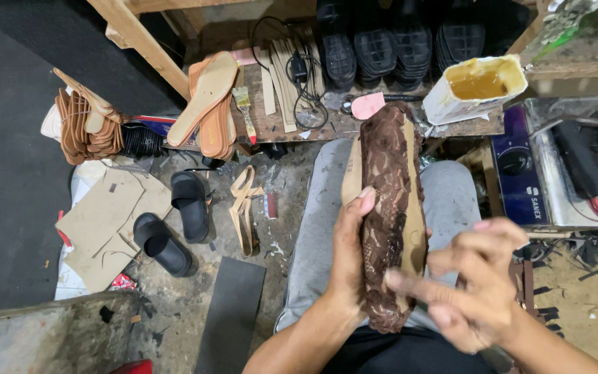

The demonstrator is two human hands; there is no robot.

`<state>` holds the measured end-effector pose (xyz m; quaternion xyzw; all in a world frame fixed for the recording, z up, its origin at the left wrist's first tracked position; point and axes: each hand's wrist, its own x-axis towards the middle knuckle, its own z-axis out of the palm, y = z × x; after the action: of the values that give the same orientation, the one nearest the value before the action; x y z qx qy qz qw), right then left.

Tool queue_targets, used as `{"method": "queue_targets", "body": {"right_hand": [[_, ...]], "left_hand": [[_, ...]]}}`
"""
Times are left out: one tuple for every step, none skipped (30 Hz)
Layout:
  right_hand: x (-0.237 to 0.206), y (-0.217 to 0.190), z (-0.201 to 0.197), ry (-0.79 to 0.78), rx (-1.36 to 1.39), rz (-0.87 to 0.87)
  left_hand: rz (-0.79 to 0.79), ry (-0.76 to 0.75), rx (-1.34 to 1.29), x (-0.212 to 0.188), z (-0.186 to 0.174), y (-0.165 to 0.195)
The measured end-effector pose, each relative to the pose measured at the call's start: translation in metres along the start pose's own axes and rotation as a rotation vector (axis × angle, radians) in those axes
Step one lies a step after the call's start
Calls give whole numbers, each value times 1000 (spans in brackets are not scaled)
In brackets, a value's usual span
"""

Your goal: The person takes a wedge sandal from a rack and sits on the floor. They repeatedly dip a finger into a container of yellow adhesive and spread it by hand along the exposed sole edge of the sandal, turning the shoe to coat different sections.

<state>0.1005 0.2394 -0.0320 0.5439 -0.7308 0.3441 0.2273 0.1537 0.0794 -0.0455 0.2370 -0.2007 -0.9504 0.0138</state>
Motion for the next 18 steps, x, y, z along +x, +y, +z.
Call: {"method": "queue_targets", "body": {"right_hand": [[1,2,3,17,-10,55],[0,2,4,36,-21,107],[0,2,4,33,-19,79],[0,3,4,32,-16,50],[-1,4,4,32,-12,20],[-1,4,4,36,3,13],[-1,4,4,38,19,10],[-1,4,4,38,33,8],[0,4,4,33,19,47],[0,4,3,28,4,84],[1,4,4,25,-10,119],[2,4,4,27,16,73],[3,4,4,28,43,28],[3,3,5,27,70,-14],[4,3,5,35,57,55],[4,3,6,43,42,123],[4,3,8,53,27,187],[4,3,8,54,62,158]], "left_hand": [[32,74,16,1,0,0],[25,31,-1,1,0,0],[21,-14,-17,0,0,0],[19,-60,-33,-1,0,0],[42,-75,-6,-2,0,1],[64,-87,20,-3,0,1],[82,-98,44,-4,0,1],[93,-61,50,-4,1,2],[106,-25,56,-4,2,2],[121,9,62,-3,2,2],[117,18,63,-3,3,2],[116,27,66,-2,3,3],[114,37,70,-1,3,3],[120,30,73,-1,3,3],[123,24,75,-1,3,3],[127,17,77,-1,3,2],[139,27,88,-1,3,2],[153,38,99,0,2,2]]}}
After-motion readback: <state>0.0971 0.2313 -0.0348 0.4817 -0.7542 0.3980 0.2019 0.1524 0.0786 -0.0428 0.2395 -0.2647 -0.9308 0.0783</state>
